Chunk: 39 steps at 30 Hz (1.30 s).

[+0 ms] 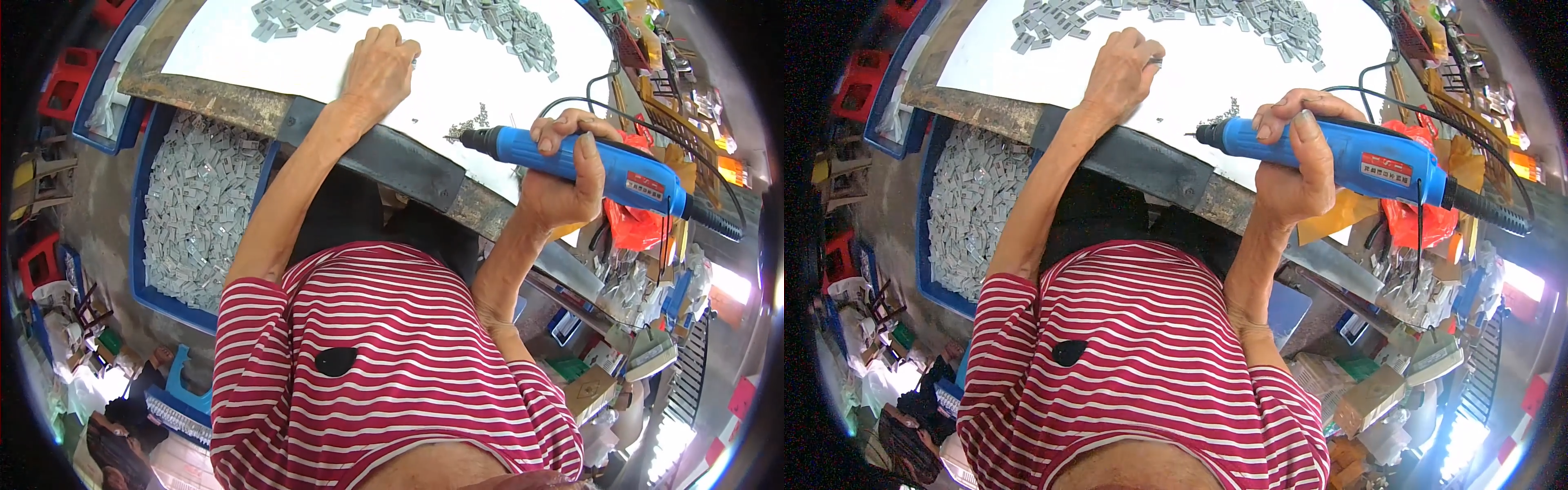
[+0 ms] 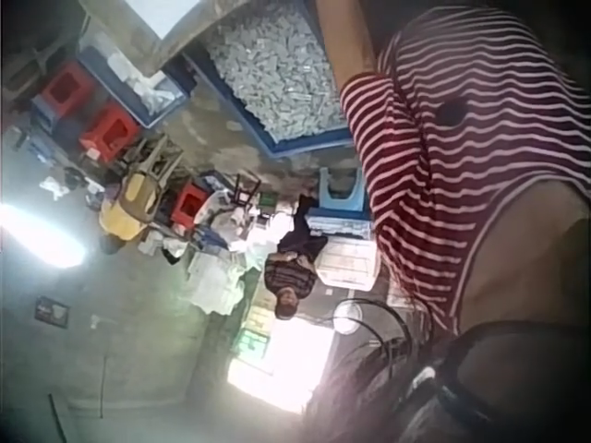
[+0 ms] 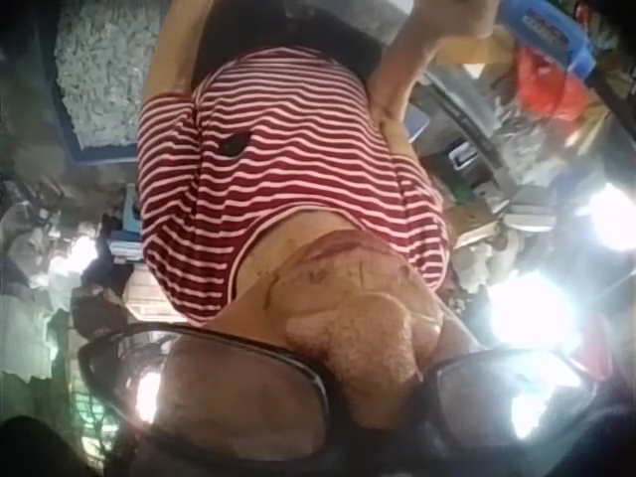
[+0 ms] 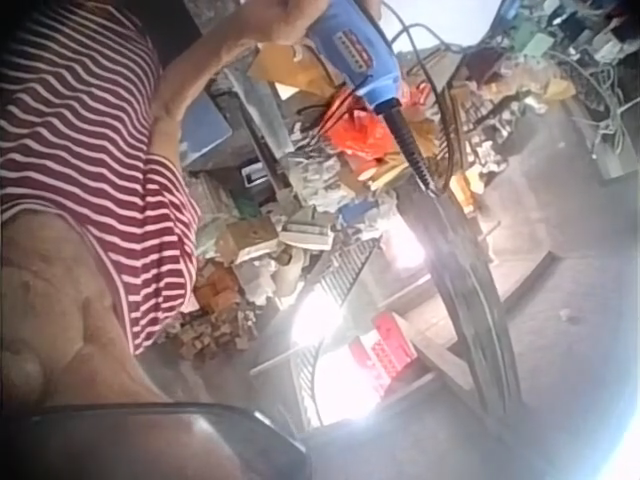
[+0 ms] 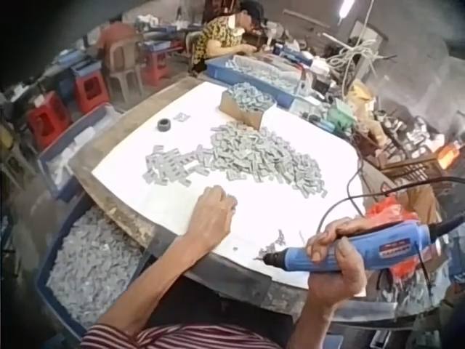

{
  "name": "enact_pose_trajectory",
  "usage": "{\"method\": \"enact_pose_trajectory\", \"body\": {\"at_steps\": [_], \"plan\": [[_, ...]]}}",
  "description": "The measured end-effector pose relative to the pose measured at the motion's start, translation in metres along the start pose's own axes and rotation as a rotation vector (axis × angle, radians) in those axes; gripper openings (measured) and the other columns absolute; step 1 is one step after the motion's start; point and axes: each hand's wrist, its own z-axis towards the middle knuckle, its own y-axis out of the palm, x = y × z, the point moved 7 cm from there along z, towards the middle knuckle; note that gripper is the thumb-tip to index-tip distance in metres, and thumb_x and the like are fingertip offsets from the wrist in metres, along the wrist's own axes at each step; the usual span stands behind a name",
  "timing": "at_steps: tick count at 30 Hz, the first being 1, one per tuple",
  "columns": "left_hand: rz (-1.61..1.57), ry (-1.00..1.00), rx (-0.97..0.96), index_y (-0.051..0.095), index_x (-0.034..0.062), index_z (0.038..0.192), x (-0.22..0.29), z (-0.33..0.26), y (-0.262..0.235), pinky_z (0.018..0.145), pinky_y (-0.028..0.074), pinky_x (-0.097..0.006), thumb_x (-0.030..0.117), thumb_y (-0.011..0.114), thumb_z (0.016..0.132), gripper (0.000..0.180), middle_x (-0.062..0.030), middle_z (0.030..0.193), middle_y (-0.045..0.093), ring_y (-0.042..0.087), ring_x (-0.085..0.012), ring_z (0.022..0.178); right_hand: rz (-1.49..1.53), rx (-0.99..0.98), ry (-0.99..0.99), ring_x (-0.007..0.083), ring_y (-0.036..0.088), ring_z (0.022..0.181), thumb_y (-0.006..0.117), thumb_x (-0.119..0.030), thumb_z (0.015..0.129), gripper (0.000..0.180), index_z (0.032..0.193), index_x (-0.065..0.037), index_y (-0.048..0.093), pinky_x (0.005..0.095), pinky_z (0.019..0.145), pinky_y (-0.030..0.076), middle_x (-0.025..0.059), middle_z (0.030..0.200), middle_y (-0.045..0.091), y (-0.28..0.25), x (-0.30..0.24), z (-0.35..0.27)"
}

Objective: Assembling small metal components using an electric screwdriver.

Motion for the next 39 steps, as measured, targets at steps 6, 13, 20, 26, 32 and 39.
{"method": "enact_pose_trajectory", "body": {"at_steps": [6,13,20,26,32,39], "plan": [[-0.023,0.006,-0.031,0.060,0.0022,0.084,0.005,-0.006,-0.004,0.074,0.041,-0.036,0.004,0.060,0.072,0.012,-0.0105,0.082,0.051,0.049,-0.0261,0.082,-0.011,0.014,0.000,0.0197,0.052,0.053,0.053,0.000,0.071,0.021,0.092,0.003,0.051,0.0345,0.054,0.045,0.0195,0.075,0.055,-0.002,0.002,0.001],[-0.159,-0.057,-0.138,0.059,-0.0013,0.086,0.014,-0.028,-0.011,0.076,0.041,-0.037,0.005,0.058,0.072,0.015,-0.0132,0.084,0.053,0.050,-0.0278,0.082,-0.046,0.011,-0.004,0.0196,0.052,0.052,0.054,0.000,0.071,0.021,0.091,0.005,0.050,0.0330,0.053,0.045,0.0192,0.073,0.055,0.008,0.011,0.010],[-0.250,-0.089,-0.048,0.055,-0.0012,0.091,0.008,-0.034,-0.017,0.074,0.041,-0.037,0.005,0.060,0.070,0.023,-0.0140,0.085,0.053,0.051,-0.0288,0.083,-0.168,-0.177,0.036,0.0185,0.050,0.058,0.049,-0.003,0.076,0.015,0.089,0.004,0.051,0.0356,0.058,0.042,0.0167,0.076,0.054,0.035,0.034,0.025],[-0.273,-0.135,-0.051,0.055,-0.0006,0.086,0.006,-0.034,-0.017,0.072,0.042,-0.038,0.004,0.061,0.069,0.018,-0.0135,0.081,0.053,0.052,-0.0290,0.080,-0.098,-0.071,0.012,0.0165,0.055,0.048,0.062,0.002,0.066,0.012,0.075,0.005,0.056,0.0260,0.049,0.047,0.0130,0.061,0.057,0.050,0.053,0.037],[-0.249,-0.224,-0.092,0.055,0.0015,0.081,0.004,-0.033,-0.015,0.069,0.043,-0.037,0.002,0.063,0.068,0.015,-0.0114,0.078,0.053,0.053,-0.0269,0.075,-0.193,-0.190,-0.008,0.0195,0.051,0.052,0.054,-0.002,0.072,0.013,0.080,0.009,0.053,0.0336,0.054,0.044,0.0189,0.069,0.055,0.064,0.062,0.037],[-0.240,-0.220,-0.063,0.055,0.0020,0.078,0.002,-0.034,-0.014,0.066,0.044,-0.035,0.000,0.064,0.067,0.015,-0.0107,0.075,0.052,0.053,-0.0257,0.073,-0.208,-0.231,-0.016,0.0187,0.051,0.050,0.053,0.000,0.071,0.012,0.080,0.009,0.052,0.0329,0.053,0.046,0.0183,0.067,0.055,0.069,0.070,0.034]]}}
